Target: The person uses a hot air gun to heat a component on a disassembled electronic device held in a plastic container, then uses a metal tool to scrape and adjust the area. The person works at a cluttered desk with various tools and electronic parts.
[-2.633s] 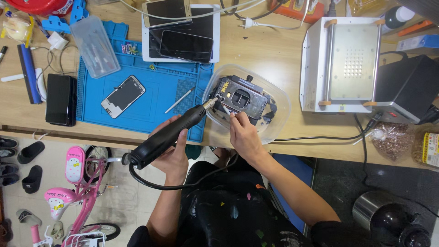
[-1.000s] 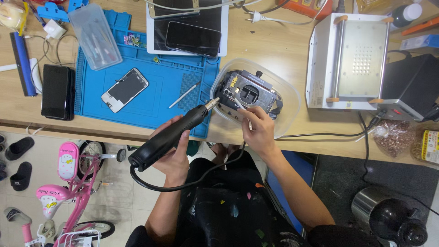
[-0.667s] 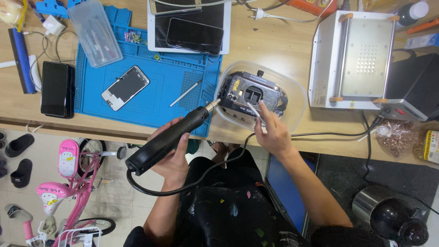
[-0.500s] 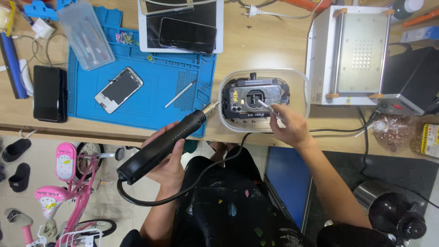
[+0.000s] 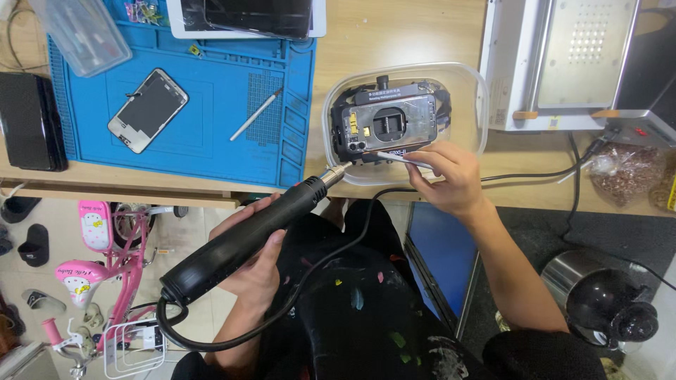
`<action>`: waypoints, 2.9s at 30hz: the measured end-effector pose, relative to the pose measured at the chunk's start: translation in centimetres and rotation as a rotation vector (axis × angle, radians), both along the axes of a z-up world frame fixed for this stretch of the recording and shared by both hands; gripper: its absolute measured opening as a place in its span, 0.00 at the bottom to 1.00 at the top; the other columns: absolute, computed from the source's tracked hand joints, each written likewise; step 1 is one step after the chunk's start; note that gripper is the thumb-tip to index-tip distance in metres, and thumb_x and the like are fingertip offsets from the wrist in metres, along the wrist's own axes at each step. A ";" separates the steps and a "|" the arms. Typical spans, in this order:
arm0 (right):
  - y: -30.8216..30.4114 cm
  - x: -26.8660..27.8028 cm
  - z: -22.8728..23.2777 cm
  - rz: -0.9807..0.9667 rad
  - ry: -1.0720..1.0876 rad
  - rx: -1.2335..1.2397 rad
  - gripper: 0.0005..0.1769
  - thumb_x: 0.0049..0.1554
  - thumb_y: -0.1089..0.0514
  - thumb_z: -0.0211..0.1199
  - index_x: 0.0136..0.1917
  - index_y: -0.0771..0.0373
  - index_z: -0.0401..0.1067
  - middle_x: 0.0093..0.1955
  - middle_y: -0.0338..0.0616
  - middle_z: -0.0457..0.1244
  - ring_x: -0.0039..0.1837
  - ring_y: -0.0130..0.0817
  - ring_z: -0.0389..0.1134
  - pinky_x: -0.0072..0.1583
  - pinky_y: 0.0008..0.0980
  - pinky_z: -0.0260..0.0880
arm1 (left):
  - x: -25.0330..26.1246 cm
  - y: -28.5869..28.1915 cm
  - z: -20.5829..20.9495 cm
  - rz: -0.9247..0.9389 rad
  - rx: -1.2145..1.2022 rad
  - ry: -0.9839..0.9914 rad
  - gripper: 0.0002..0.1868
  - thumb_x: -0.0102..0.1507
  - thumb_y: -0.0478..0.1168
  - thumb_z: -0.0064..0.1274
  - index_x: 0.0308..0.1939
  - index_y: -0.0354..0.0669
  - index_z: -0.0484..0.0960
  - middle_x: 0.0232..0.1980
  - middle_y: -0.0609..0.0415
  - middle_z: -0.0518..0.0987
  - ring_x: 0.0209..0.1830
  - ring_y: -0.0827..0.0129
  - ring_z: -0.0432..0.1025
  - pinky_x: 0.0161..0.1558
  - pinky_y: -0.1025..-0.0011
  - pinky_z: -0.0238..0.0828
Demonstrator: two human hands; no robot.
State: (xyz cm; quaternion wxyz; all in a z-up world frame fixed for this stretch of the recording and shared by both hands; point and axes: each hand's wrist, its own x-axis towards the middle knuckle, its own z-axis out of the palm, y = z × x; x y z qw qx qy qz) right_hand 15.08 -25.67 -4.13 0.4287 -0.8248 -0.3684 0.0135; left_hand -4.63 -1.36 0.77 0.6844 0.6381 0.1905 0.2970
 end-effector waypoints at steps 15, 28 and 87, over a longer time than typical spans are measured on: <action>0.2 -0.2 -0.6 0.048 -0.011 -0.035 0.11 0.51 0.69 0.72 0.48 0.64 0.77 0.43 0.45 0.69 0.44 0.40 0.71 0.45 0.36 0.71 | -0.6 -1.1 0.4 -0.035 -0.005 0.006 0.26 0.63 0.25 0.62 0.62 0.30 0.68 0.61 0.33 0.77 0.66 0.46 0.75 0.74 0.44 0.72; 0.4 -1.1 -0.4 0.005 -0.015 -0.075 0.09 0.54 0.68 0.72 0.49 0.64 0.78 0.44 0.45 0.67 0.43 0.40 0.71 0.44 0.36 0.71 | -3.0 0.6 -1.9 0.222 0.132 -0.263 0.29 0.67 0.44 0.65 0.63 0.40 0.64 0.56 0.41 0.76 0.62 0.58 0.74 0.70 0.43 0.75; 1.7 -0.7 -1.6 0.059 0.120 -0.063 0.08 0.60 0.68 0.67 0.54 0.65 0.76 0.49 0.48 0.62 0.44 0.36 0.70 0.44 0.36 0.70 | -2.1 -0.2 -4.0 -0.075 0.260 0.018 0.25 0.64 0.30 0.63 0.61 0.36 0.68 0.63 0.37 0.77 0.69 0.48 0.74 0.72 0.51 0.73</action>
